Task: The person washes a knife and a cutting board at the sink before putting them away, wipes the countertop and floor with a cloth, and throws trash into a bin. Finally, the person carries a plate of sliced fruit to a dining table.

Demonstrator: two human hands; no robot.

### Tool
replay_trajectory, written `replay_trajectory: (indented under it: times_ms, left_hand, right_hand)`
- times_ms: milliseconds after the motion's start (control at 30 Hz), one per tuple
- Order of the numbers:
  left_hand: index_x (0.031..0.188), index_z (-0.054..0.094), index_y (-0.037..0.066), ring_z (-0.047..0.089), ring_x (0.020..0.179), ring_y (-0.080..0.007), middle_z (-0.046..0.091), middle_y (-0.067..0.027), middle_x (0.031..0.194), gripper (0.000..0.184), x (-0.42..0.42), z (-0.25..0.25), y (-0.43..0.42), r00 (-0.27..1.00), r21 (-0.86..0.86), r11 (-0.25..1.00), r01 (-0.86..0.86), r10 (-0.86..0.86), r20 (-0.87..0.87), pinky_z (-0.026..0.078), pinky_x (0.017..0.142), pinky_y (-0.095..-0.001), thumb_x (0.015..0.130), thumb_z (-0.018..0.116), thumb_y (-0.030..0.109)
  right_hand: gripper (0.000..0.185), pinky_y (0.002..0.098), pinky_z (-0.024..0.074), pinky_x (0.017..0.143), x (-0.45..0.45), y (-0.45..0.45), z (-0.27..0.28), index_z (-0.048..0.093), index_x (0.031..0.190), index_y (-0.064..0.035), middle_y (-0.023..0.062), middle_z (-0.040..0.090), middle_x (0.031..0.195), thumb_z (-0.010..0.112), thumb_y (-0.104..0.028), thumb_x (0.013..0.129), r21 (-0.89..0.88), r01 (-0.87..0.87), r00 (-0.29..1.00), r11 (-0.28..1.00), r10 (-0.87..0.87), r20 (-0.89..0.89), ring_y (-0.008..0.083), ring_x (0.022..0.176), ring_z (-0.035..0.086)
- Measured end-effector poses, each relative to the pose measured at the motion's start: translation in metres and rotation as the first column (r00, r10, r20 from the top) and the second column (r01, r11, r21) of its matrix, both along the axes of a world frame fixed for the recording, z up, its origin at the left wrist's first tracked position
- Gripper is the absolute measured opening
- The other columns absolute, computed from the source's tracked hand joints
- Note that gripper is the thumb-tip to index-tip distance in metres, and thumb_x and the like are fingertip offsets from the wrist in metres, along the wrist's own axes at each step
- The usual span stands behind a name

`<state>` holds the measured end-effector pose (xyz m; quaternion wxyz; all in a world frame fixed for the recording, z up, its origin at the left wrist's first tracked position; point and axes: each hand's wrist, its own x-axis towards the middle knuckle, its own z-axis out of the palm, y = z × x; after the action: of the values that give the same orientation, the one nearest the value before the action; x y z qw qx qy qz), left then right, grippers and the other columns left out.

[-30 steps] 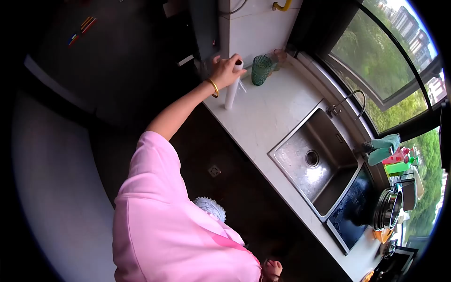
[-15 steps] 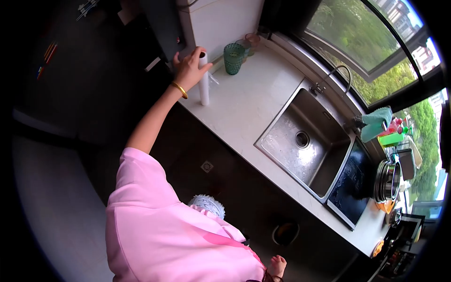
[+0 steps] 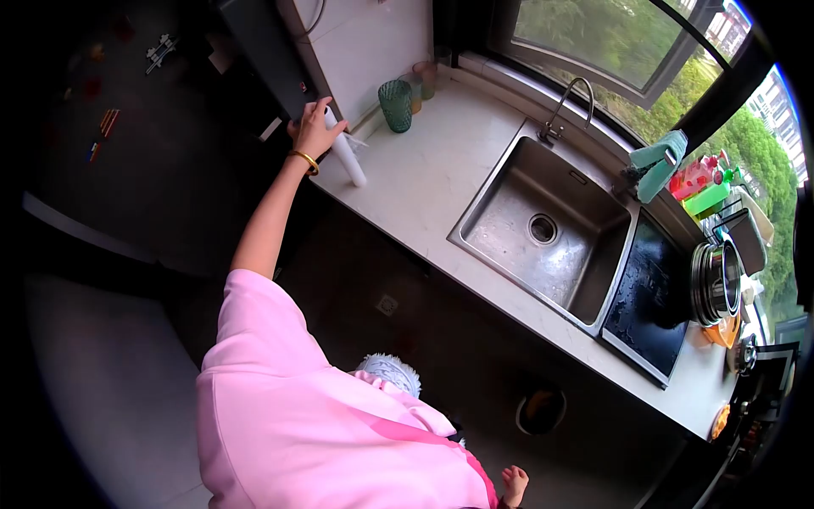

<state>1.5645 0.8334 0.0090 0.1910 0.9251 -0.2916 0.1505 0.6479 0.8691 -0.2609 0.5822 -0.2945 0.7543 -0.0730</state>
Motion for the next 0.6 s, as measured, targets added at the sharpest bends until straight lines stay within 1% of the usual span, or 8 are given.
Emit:
replay_trajectory:
  times_ms: [67, 133, 267, 367, 433, 500, 567, 600]
  left_hand:
    - [0.125, 0.035, 0.019, 0.042, 0.11, -0.0256, 0.046, -0.0089, 0.115, 0.062, 0.012, -0.007, -0.001, 0.999, -0.006, 1.0, -0.027, 0.027, -0.032, 0.024, 0.086, -0.0623, 0.073, 0.062, 0.038]
    - [0.127, 0.034, 0.018, 0.042, 0.111, -0.0258, 0.046, -0.0093, 0.115, 0.064, 0.022, -0.011, -0.002, 0.998, -0.012, 1.0, -0.024, 0.023, -0.054, 0.024, 0.086, -0.0624, 0.074, 0.061, 0.039]
    - [0.129, 0.034, 0.016, 0.041, 0.112, -0.0264, 0.046, -0.0106, 0.116, 0.065, 0.039, -0.014, -0.001, 0.993, -0.025, 0.996, 0.082, -0.084, -0.086, 0.025, 0.084, -0.0634, 0.074, 0.06, 0.041]
    - [0.128, 0.036, 0.016, 0.041, 0.112, -0.0262, 0.046, -0.0116, 0.116, 0.064, 0.041, -0.012, -0.003, 0.987, -0.051, 0.994, 0.095, -0.101, -0.124, 0.025, 0.084, -0.0631, 0.074, 0.06, 0.041]
    - [0.128, 0.036, 0.016, 0.041, 0.111, -0.0266, 0.046, -0.0117, 0.116, 0.064, 0.031, -0.003, -0.004, 0.991, -0.017, 0.998, 0.064, -0.066, -0.118, 0.026, 0.084, -0.0628, 0.074, 0.061, 0.041]
    - [0.128, 0.037, 0.017, 0.043, 0.109, -0.0283, 0.046, -0.0111, 0.115, 0.065, 0.031, -0.005, -0.006, 0.995, -0.029, 0.996, 0.085, -0.086, -0.059, 0.025, 0.083, -0.0638, 0.073, 0.062, 0.042]
    - [0.124, 0.04, 0.009, 0.047, 0.099, -0.0307, 0.049, -0.0176, 0.104, 0.067, 0.028, 0.001, -0.007, 0.981, -0.13, 0.972, 0.196, -0.195, 0.021, 0.039, 0.083, -0.0434, 0.07, 0.069, 0.034]
    - [0.124, 0.041, 0.012, 0.053, 0.092, -0.0297, 0.051, -0.0173, 0.105, 0.063, 0.047, -0.013, -0.005, 0.926, -0.094, 0.951, 0.295, -0.26, 0.273, 0.045, 0.076, -0.0386, 0.073, 0.066, 0.038]
  right_hand:
    - [0.019, 0.0253, 0.0451, 0.047, -0.004, 0.009, 0.003, 0.054, 0.097, -0.0052, 0.0093, 0.061, 0.08, 0.051, -0.021, 0.086, 0.007, -0.002, 1.0, 1.0, 0.002, 0.01, 0.0171, 0.061, 0.06]
    - [0.026, 0.0284, 0.0461, 0.065, 0.003, 0.019, 0.013, 0.055, 0.101, -0.0019, 0.0082, 0.06, 0.089, 0.057, -0.017, 0.08, 0.0, 0.047, 0.996, 0.999, -0.047, 0.08, 0.0174, 0.077, 0.057]
    - [0.029, 0.0289, 0.046, 0.066, 0.008, 0.025, 0.022, 0.053, 0.102, 0.0006, 0.0109, 0.059, 0.092, 0.058, -0.017, 0.079, 0.005, 0.057, 0.995, 0.998, -0.057, 0.084, 0.0194, 0.08, 0.057]
    - [0.031, 0.0279, 0.0458, 0.063, 0.015, 0.028, 0.026, 0.052, 0.105, 0.0009, 0.0119, 0.059, 0.09, 0.058, -0.019, 0.081, 0.009, 0.045, 0.998, 0.999, -0.046, 0.049, 0.0197, 0.078, 0.057]
    - [0.019, 0.0252, 0.0444, 0.046, 0.01, 0.031, 0.009, 0.053, 0.097, -0.0052, 0.0093, 0.061, 0.079, 0.05, -0.02, 0.086, 0.004, 0.044, 0.999, 0.999, -0.044, -0.028, 0.0175, 0.058, 0.059]
    - [0.018, 0.0255, 0.0438, 0.044, 0.011, 0.027, -0.012, 0.054, 0.096, -0.005, 0.009, 0.061, 0.078, 0.051, -0.019, 0.085, 0.003, 0.078, 0.997, 0.997, -0.078, 0.009, 0.0174, 0.056, 0.058]
    - [0.014, 0.025, 0.0431, 0.042, 0.021, 0.029, -0.001, 0.056, 0.091, -0.005, 0.0056, 0.058, 0.07, 0.055, -0.016, 0.084, -0.006, 0.109, 0.994, 0.994, -0.108, 0.014, 0.0162, 0.054, 0.058]
    - [0.012, 0.0237, 0.0403, 0.039, 0.019, 0.029, -0.004, 0.057, 0.089, -0.0063, 0.0039, 0.057, 0.069, 0.056, -0.017, 0.083, -0.047, 0.054, 0.998, 0.997, -0.053, 0.03, 0.0146, 0.053, 0.057]
